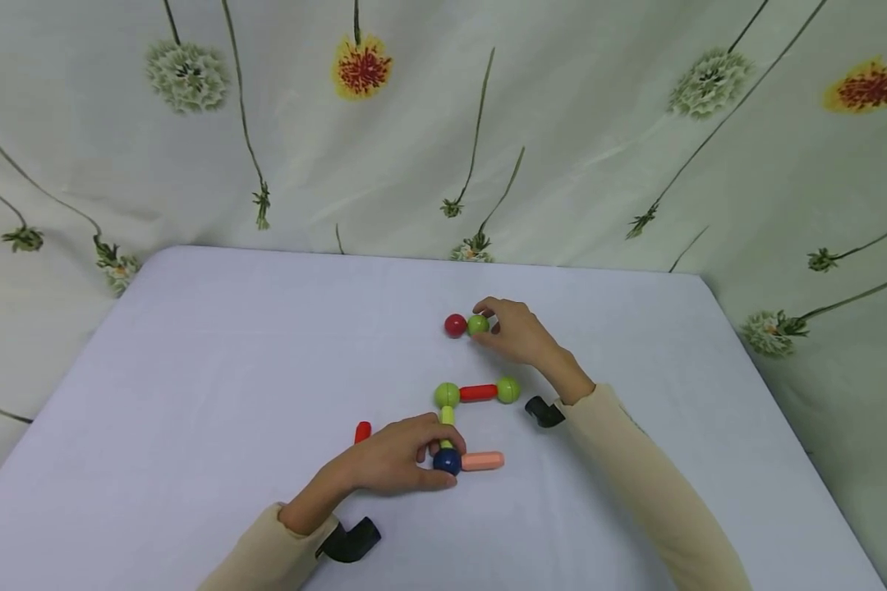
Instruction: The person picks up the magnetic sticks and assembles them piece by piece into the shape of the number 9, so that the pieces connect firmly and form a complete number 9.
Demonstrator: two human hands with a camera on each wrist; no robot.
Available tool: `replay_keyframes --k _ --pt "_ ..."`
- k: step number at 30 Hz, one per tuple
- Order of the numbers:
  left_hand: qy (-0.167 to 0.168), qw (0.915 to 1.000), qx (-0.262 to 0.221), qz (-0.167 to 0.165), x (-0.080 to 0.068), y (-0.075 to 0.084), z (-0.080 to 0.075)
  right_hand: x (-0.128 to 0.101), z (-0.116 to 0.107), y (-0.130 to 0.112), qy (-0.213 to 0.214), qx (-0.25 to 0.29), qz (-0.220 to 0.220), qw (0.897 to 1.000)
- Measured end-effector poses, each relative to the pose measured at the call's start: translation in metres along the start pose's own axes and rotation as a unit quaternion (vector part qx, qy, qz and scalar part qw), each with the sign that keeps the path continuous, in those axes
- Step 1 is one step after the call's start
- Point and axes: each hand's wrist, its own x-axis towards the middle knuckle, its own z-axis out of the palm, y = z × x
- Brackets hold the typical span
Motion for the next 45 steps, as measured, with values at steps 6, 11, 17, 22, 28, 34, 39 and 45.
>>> replay_keyframes --k 6,11,17,22,28,34,39,45 --pt "-0.003 1.0 -0.002 -0.006 0.0 0.002 0.0 0.001 0.001 0.004 0.007 -0.001 0.001 1.0" --pt "0.001 1.0 0.002 -0.009 -0.001 0.002 0.0 -0.001 -0.002 0.006 0.003 0.001 0.006 1.0" --pt "0.004 1.0 0.006 -0.003 -0.001 0.002 0.0 -0.013 -0.01 0.009 0.005 0.019 -0.005 1.0" --pt "0.003 1.0 0.008 0.002 0.001 0.002 0.0 -0.035 -0.021 0.014 0.012 0.032 -0.035 0.999" --pt "0.004 0.9999 0.01 -0.001 0.001 0.001 0.0 -0.071 -0.033 0.016 0.009 0.033 -0.046 0.998" --pt "0.008 0.9999 0.011 -0.008 0.0 0.0 0.0 -0.101 -0.03 0.017 -0.023 0.035 -0.056 0.998" --pt "0.01 0.9999 0.011 -0.001 0.0 0.0 0.001 -0.118 -0.022 0.017 -0.058 0.026 -0.066 0.996" --pt "0.012 0.9999 0.006 0.009 0.002 0.001 0.001 -0.128 -0.014 0.02 -0.09 0.001 -0.087 0.992"
